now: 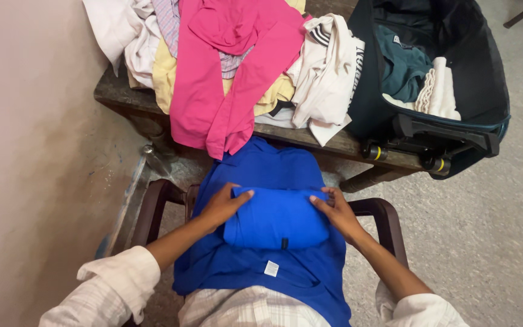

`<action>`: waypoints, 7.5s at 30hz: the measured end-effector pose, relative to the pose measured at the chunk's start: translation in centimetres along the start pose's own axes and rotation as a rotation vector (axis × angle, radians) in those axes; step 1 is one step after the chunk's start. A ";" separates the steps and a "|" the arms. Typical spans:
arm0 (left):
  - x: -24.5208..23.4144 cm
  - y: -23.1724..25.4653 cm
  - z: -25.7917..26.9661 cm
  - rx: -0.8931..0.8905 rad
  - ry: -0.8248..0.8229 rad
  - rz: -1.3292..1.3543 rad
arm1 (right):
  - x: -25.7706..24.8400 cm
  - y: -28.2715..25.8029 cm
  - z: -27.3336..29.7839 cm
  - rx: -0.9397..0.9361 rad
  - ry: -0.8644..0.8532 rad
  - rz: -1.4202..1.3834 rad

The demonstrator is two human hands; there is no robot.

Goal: The person folds various clothing items, including a green shirt, a blue shirt, white shorts, a blue jacket, and a white t-shirt, while sitting on a chair. They place the folded clothes into a black suitcase positioned on a table.

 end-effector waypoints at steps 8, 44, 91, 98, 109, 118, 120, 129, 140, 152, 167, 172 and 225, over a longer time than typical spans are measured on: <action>-1.0 -0.8 0.2 0.454 0.212 -0.309 | 0.8 -1.5 2.2 -0.551 0.095 0.642; 6.5 9.5 -3.4 -0.077 -0.898 1.044 | -2.4 -16.4 10.8 -1.505 0.421 0.933; 7.8 11.9 4.9 0.239 0.156 1.400 | -2.8 -10.1 6.5 -0.167 0.050 -0.070; 10.9 12.3 4.9 0.206 -0.050 1.542 | 0.4 -9.6 5.4 -0.212 -0.065 -0.580; 13.1 12.5 -0.1 0.189 -0.356 1.186 | -4.3 -10.2 3.9 -0.201 0.178 -0.786; 15.9 -3.5 -5.8 -0.245 -0.521 0.799 | -28.3 -22.1 0.1 -0.739 0.800 0.148; 16.3 -6.6 -7.4 -0.354 -0.478 0.919 | -31.4 -23.5 -3.0 -0.675 0.823 0.321; 16.9 -6.8 -7.5 -0.321 -0.449 0.802 | -33.4 -17.2 -17.7 0.055 0.220 0.020; 16.9 -6.9 -7.3 -0.321 -0.451 0.809 | -31.6 -10.8 -23.1 0.311 0.318 1.124; 18.5 -9.0 -8.1 -0.333 -0.480 0.861 | -29.0 -13.5 -22.8 0.426 -0.038 1.039; 19.0 -8.3 -8.0 -0.261 -0.484 0.845 | -22.5 -21.6 -18.4 -0.231 0.371 0.839; 19.4 -7.5 -7.9 -0.209 -0.462 0.815 | -6.6 -21.2 -17.3 -0.296 0.333 1.059; -6.1 13.2 11.7 0.885 -0.210 -0.448 | -4.4 -18.4 16.7 -1.083 0.084 0.426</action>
Point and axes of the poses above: each hand's wrist, its own z-axis away from the middle knuckle, its own x-axis out of the palm, y = z × x, the point moved 3 cm from there along -z, towards the middle knuckle
